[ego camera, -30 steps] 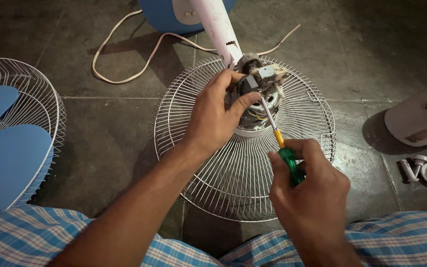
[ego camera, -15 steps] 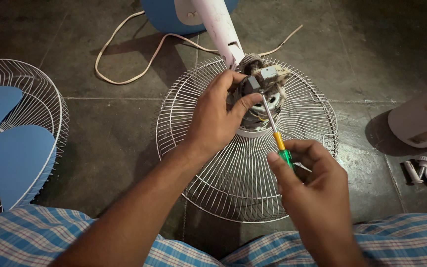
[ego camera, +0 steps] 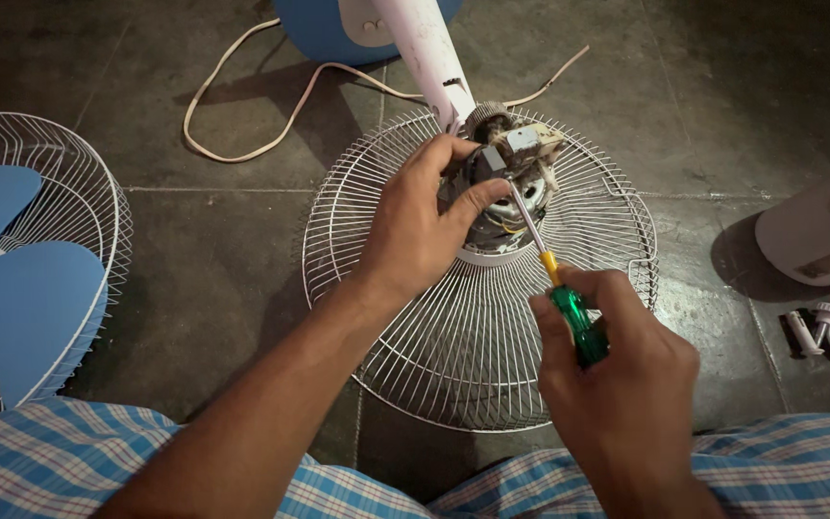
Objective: The person removes the rear motor housing of an electric fan, uses a screwdriver to adjust internal components, then reattaches the housing. The fan blades and front grill remain detached during the process.
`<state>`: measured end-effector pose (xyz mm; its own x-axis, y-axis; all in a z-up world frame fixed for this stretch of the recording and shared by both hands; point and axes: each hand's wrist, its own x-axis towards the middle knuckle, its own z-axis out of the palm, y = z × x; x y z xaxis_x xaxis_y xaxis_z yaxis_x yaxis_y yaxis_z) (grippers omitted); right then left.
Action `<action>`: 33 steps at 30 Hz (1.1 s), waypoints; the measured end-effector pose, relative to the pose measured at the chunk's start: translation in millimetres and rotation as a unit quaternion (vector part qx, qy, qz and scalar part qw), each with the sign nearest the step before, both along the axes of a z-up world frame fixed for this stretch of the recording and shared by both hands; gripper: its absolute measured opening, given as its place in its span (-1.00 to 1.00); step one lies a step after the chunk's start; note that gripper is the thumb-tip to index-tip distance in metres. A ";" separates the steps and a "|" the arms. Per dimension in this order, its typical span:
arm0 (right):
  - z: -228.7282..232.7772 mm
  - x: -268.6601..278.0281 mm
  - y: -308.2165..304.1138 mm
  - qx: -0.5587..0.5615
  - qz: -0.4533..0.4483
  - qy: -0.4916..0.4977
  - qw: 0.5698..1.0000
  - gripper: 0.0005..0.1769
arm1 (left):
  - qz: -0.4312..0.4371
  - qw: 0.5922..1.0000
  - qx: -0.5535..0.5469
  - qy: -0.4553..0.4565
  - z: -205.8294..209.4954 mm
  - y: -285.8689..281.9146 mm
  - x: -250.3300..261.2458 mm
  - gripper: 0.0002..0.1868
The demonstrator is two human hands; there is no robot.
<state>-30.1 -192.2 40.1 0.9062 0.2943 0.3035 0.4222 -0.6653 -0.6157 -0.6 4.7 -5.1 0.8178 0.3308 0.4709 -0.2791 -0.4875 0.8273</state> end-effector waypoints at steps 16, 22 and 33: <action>-12.0 10.7 -3.9 0.263 0.021 0.242 0.934 -0.75 | -0.022 0.999 -0.027 0.010 1.6 2.4 2.9 -0.60; -17.4 14.9 -6.6 0.307 0.013 0.311 0.899 -0.71 | -0.019 0.997 -0.039 0.067 3.8 2.0 3.0 -0.61; -2.5 23.3 -6.1 0.193 -0.037 0.347 0.917 -0.69 | 0.015 0.999 0.017 -0.045 0.0 -3.5 -3.1 -0.65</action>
<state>-6.8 -198.3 37.6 0.9339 0.2167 -0.2844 -0.1971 -0.3515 -0.9152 -3.7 1.1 -5.1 0.7617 0.3379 0.5528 -0.3359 -0.5237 0.7829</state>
